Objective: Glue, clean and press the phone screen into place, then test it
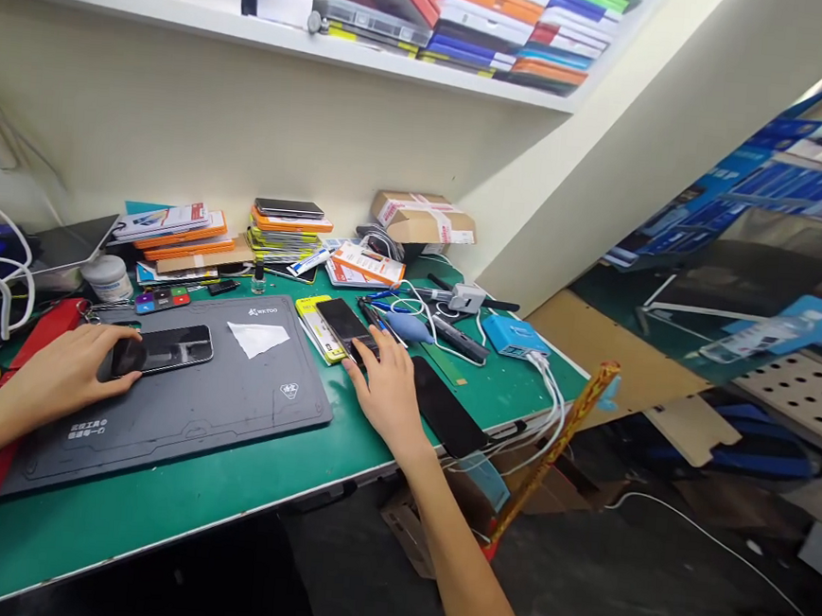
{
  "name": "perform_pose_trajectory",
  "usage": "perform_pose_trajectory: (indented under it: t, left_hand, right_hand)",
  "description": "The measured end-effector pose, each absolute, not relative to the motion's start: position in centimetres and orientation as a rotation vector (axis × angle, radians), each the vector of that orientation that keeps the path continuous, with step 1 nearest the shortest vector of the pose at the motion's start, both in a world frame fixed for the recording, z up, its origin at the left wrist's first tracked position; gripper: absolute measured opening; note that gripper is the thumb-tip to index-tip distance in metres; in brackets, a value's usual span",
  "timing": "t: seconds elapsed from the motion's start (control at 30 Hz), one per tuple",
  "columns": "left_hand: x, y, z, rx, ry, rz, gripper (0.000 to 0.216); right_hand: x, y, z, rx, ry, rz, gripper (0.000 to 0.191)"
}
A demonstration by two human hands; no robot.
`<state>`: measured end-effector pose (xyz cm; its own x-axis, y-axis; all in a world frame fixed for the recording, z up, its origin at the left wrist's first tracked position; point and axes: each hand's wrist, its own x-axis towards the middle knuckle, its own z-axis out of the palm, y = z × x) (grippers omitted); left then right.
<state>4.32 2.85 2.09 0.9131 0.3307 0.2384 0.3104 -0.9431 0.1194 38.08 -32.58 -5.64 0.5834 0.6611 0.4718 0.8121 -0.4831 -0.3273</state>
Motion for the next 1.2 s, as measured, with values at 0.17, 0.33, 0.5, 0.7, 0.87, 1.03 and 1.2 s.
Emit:
perform_pose_trajectory:
  t: [0.17, 0.33, 0.5, 0.7, 0.87, 1.03, 1.2]
  left_hand:
    - [4.8, 3.9, 1.7, 2.943, 0.496, 0.341, 0.054]
    - [4.7, 4.0, 1.0, 2.884, 0.429, 0.448, 0.058]
    - [4.6, 3.8, 0.9, 2.926, 0.317, 0.562, 0.054]
    - [4.6, 3.7, 0.5, 2.93, 0.334, 0.51, 0.054]
    - [4.5, 3.5, 0.4, 2.905, 0.398, 0.446, 0.059]
    - [4.4, 3.2, 0.1, 2.882, 0.433, 0.372, 0.062]
    - [4.3, 3.0, -0.4, 2.821, 0.416, 0.409, 0.063]
  right_hand:
    - [38.3, -33.0, -5.5, -2.29, -1.171, -0.383, 0.058]
    - [38.9, -34.3, -5.2, -2.281, -1.019, -0.458, 0.066]
    - [39.1, -34.2, -5.8, -2.315, -0.967, -0.475, 0.076]
    - [39.1, -31.6, -6.1, -2.389, -0.95, -0.446, 0.089]
    - [38.7, -31.9, -5.4, -2.409, -0.947, -0.497, 0.084]
    - [38.2, -37.9, -4.9, -2.63, -0.797, -0.522, 0.087]
    - [39.7, -44.3, -6.1, -2.803, -0.712, -0.336, 0.115]
